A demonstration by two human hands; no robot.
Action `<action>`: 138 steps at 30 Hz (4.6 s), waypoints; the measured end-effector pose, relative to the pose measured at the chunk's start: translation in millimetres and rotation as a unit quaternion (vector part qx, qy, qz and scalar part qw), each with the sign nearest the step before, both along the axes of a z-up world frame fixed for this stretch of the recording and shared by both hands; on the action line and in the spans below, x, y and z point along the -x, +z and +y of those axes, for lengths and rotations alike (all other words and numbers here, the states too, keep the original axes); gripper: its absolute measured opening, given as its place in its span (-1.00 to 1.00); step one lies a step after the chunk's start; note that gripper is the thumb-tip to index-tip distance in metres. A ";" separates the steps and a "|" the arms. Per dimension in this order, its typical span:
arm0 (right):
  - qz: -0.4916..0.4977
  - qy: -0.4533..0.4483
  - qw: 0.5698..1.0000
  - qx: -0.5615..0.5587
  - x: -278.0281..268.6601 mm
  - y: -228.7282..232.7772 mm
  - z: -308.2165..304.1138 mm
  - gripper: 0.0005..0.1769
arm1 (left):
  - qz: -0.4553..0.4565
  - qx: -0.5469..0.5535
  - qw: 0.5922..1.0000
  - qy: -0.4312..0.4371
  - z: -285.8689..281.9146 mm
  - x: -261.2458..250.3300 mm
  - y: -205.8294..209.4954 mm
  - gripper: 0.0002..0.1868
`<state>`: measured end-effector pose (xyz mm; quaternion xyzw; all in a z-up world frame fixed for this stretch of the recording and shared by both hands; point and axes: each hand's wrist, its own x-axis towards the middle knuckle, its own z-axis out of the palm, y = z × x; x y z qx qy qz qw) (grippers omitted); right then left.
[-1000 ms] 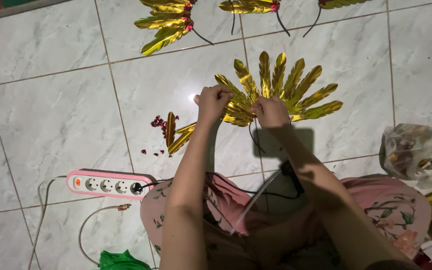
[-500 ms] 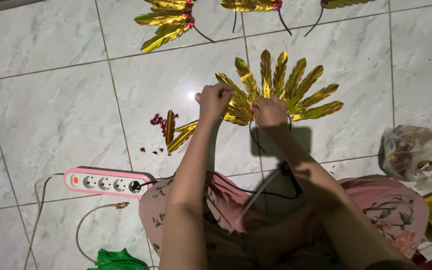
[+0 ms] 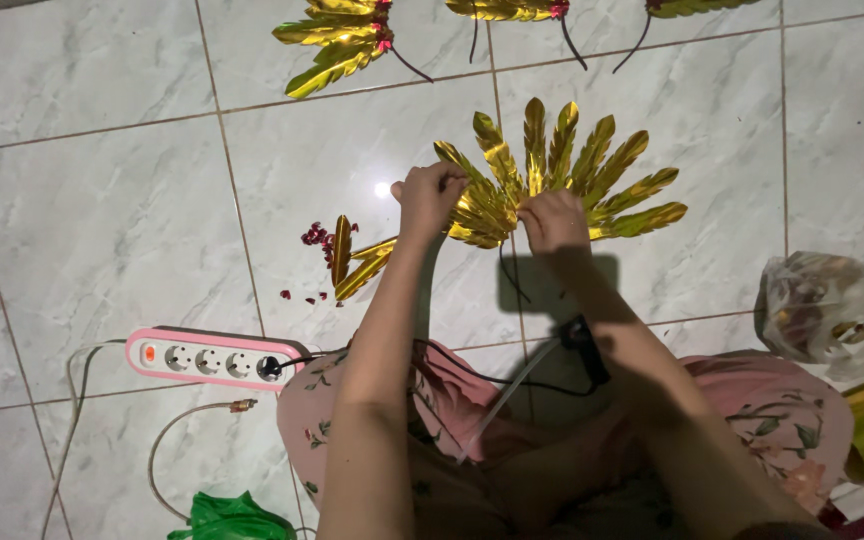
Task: The person is sitting on the floor assembling a decorative headband. They use a hot glue gun to attach gold foil leaves to a white headband base, arranging them in a fan shape.
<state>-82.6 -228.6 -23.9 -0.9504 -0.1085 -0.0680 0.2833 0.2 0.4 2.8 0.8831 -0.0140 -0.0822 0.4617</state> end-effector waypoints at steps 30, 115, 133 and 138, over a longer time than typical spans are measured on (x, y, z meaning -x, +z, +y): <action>-0.061 0.117 0.990 0.049 9.1 15.1 13.0 -0.59 | -0.127 -0.085 0.988 0.030 -7.9 13.9 -4.2 -0.85; 0.109 -0.098 0.875 -0.462 149.4 112.7 -3.3 -0.77 | -0.009 -0.162 0.968 0.192 119.3 109.8 -25.0 -0.92; 0.215 -0.088 0.823 -0.518 163.9 127.3 -10.6 -0.72 | -0.077 -0.341 0.933 0.080 58.0 151.8 -42.2 -0.88; 0.219 -0.048 0.802 -0.553 163.6 135.0 -17.1 -0.72 | 0.017 0.032 0.987 0.155 28.2 164.7 9.2 -0.78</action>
